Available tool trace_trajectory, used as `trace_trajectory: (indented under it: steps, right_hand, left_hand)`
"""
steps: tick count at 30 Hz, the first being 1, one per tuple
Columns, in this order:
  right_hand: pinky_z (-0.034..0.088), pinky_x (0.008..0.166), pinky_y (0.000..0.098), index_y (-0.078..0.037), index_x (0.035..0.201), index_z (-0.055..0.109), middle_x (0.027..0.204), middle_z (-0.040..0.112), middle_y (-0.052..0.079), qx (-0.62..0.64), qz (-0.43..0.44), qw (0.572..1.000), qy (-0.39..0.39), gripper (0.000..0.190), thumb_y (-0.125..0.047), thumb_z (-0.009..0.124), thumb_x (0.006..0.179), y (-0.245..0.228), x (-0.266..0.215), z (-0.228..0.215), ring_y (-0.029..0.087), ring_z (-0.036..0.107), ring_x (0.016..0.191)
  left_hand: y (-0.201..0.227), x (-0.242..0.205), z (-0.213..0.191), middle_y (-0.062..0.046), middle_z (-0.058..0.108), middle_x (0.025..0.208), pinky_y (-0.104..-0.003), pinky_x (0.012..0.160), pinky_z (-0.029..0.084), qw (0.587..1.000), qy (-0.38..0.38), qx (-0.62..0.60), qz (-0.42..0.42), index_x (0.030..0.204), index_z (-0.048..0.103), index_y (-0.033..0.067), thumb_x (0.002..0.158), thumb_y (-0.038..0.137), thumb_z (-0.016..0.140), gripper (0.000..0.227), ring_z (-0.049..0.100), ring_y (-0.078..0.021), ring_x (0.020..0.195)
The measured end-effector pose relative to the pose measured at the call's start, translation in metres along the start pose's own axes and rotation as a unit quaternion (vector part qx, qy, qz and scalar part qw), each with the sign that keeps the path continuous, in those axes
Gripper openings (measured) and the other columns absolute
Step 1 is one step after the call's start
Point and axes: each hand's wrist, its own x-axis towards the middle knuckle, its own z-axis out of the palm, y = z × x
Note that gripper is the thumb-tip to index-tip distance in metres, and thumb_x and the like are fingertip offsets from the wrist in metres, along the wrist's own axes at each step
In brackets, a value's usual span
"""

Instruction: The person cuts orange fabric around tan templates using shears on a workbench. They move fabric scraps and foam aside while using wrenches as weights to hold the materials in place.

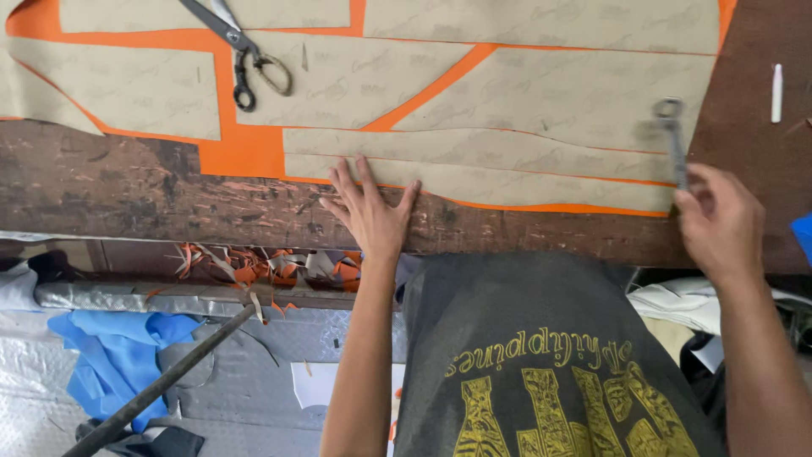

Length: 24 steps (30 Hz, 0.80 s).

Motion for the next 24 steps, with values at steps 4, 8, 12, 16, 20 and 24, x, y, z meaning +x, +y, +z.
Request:
trace_trajectory:
  steps: [4, 8, 12, 16, 20, 24]
  right_hand:
    - [0.051, 0.071, 0.0387, 0.005, 0.129, 0.065, 0.095, 0.066, 0.015, 0.036, 0.133, 0.988, 0.064, 0.028, -0.001, 0.068, 0.102, 0.076, -0.047, 0.015, 0.029, 0.067, 0.082]
    - [0.053, 0.090, 0.0432, 0.004, 0.119, 0.065, 0.100, 0.067, 0.016, -0.054, 0.085, 0.988, 0.118, 0.018, 0.002, 0.071, 0.102, 0.121, -0.050, 0.037, 0.030, 0.066, 0.091]
    - [0.049, 0.099, 0.0471, 0.001, 0.118, 0.066, 0.120, 0.057, 0.022, -0.124, 0.040, 0.978, 0.165, 0.024, 0.000, 0.076, 0.096, 0.109, -0.048, 0.043, 0.037, 0.059, 0.114]
    - [0.049, 0.102, 0.0457, -0.003, 0.127, 0.068, 0.117, 0.056, 0.016, -0.025, -0.031, 0.997, 0.070, 0.030, -0.012, 0.076, 0.100, 0.041, -0.020, 0.062, 0.034, 0.058, 0.112]
    - [0.054, 0.084, 0.0434, -0.013, 0.132, 0.071, 0.115, 0.056, 0.013, -0.018, -0.098, 0.994, -0.034, 0.039, -0.023, 0.076, 0.095, -0.019, -0.011, 0.092, 0.031, 0.063, 0.099]
    - [0.055, 0.077, 0.0424, -0.017, 0.130, 0.072, 0.113, 0.055, 0.011, -0.018, -0.093, 0.995, -0.045, 0.037, -0.024, 0.076, 0.094, -0.042, -0.006, 0.093, 0.027, 0.064, 0.088]
  left_hand:
    - [-0.004, -0.007, 0.000, -0.020, 0.017, 0.168, -0.070, 0.121, 0.003, 1.000, -0.027, 0.000, -0.013, 0.161, 0.030, 0.0109, 0.084, 0.070, 0.071, 0.105, 0.008, -0.0401, 0.157]
    - [-0.005, -0.003, 0.001, -0.022, 0.018, 0.167, -0.071, 0.121, 0.003, 1.000, -0.020, -0.004, -0.011, 0.160, 0.031, 0.0095, 0.085, 0.070, 0.070, 0.104, 0.008, -0.0417, 0.158]
    - [-0.004, -0.004, -0.002, -0.023, 0.020, 0.165, -0.071, 0.120, 0.004, 1.000, -0.025, 0.002, -0.019, 0.158, 0.031, 0.0037, 0.085, 0.071, 0.069, 0.107, 0.007, -0.0435, 0.157]
    - [-0.003, 0.004, -0.002, -0.023, 0.019, 0.166, -0.072, 0.118, 0.003, 1.000, -0.009, 0.005, -0.027, 0.159, 0.028, 0.0006, 0.084, 0.072, 0.069, 0.112, 0.008, -0.0418, 0.156]
    - [-0.003, -0.002, 0.002, -0.021, 0.018, 0.167, -0.070, 0.120, 0.002, 0.999, -0.027, -0.006, -0.046, 0.159, 0.026, 0.0008, 0.083, 0.072, 0.068, 0.113, 0.008, -0.0390, 0.157]
    - [-0.006, -0.001, 0.000, -0.020, 0.020, 0.167, -0.069, 0.122, 0.003, 0.998, -0.020, 0.003, -0.051, 0.159, 0.026, 0.0016, 0.084, 0.073, 0.068, 0.112, 0.009, -0.0371, 0.159]
